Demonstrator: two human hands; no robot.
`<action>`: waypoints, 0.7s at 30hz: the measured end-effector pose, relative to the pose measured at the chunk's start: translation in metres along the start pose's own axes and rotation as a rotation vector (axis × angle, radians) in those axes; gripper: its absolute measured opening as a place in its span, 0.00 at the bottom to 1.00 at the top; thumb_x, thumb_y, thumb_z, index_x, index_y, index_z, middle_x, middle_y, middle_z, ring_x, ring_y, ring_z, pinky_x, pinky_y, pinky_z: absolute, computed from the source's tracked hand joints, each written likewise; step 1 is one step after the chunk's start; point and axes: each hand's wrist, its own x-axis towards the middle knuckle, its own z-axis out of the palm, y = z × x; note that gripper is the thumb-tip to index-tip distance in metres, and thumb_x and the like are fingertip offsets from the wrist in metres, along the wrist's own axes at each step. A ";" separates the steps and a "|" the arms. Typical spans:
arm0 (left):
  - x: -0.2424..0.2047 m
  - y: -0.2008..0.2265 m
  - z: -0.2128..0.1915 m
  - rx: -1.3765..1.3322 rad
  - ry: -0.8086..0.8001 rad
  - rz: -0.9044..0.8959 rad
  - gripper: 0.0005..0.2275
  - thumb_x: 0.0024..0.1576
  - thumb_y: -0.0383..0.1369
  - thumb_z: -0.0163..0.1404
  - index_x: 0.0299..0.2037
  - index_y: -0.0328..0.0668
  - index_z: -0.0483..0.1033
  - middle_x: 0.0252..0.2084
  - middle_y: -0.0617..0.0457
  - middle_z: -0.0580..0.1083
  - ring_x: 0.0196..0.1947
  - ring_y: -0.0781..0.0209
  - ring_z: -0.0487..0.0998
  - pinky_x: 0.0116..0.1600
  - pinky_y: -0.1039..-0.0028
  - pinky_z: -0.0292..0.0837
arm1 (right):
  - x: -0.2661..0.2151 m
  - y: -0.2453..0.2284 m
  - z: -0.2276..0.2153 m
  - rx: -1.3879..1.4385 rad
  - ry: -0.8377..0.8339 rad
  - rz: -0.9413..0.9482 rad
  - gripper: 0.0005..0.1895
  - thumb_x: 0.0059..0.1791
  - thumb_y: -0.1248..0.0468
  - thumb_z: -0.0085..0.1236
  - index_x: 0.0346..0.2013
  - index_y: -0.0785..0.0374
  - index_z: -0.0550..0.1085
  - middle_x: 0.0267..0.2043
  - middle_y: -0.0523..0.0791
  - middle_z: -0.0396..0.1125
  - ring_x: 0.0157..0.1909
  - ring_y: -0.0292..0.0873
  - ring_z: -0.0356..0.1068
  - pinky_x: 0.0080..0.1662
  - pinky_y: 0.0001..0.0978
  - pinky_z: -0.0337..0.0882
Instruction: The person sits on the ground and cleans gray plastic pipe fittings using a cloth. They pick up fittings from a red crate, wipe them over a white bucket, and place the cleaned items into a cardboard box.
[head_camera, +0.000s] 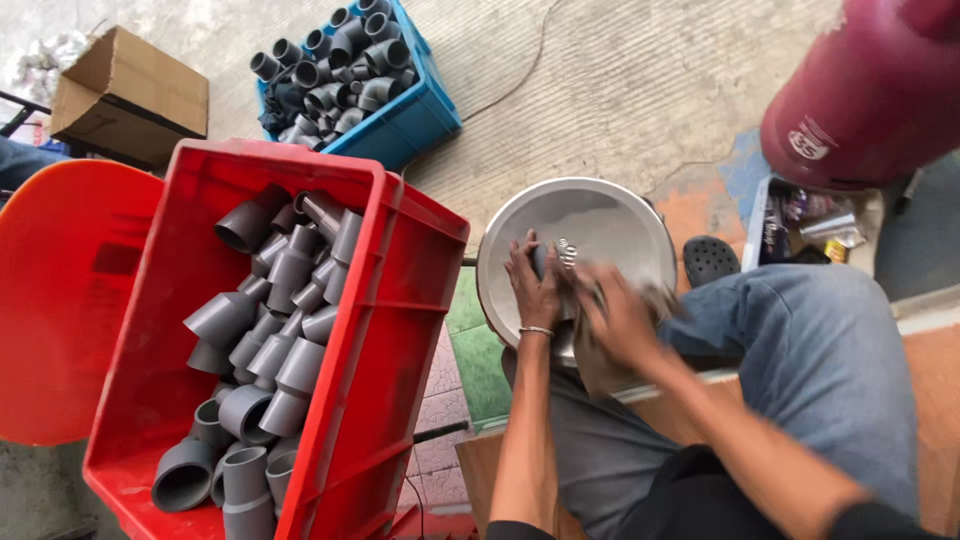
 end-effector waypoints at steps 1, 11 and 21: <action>-0.003 -0.005 0.003 -0.005 0.004 0.013 0.15 0.63 0.48 0.43 0.51 0.51 0.64 0.69 0.49 0.64 0.74 0.44 0.52 0.75 0.48 0.34 | 0.027 0.012 0.011 -0.003 0.008 -0.011 0.13 0.51 0.64 0.56 0.51 0.61 0.72 0.45 0.54 0.67 0.51 0.63 0.68 0.49 0.52 0.71; -0.006 -0.024 0.031 0.416 0.185 0.271 0.14 0.66 0.34 0.36 0.56 0.33 0.66 0.61 0.31 0.65 0.66 0.31 0.61 0.67 0.40 0.52 | 0.102 0.016 0.024 0.008 -0.232 0.053 0.19 0.55 0.56 0.51 0.59 0.55 0.66 0.54 0.50 0.65 0.55 0.62 0.68 0.54 0.57 0.70; -0.011 0.002 0.010 0.100 0.028 0.007 0.20 0.68 0.43 0.23 0.59 0.46 0.65 0.68 0.45 0.63 0.74 0.36 0.49 0.74 0.44 0.34 | 0.013 -0.008 -0.015 0.057 -0.066 0.056 0.11 0.52 0.59 0.57 0.48 0.56 0.73 0.45 0.46 0.68 0.53 0.52 0.70 0.53 0.45 0.72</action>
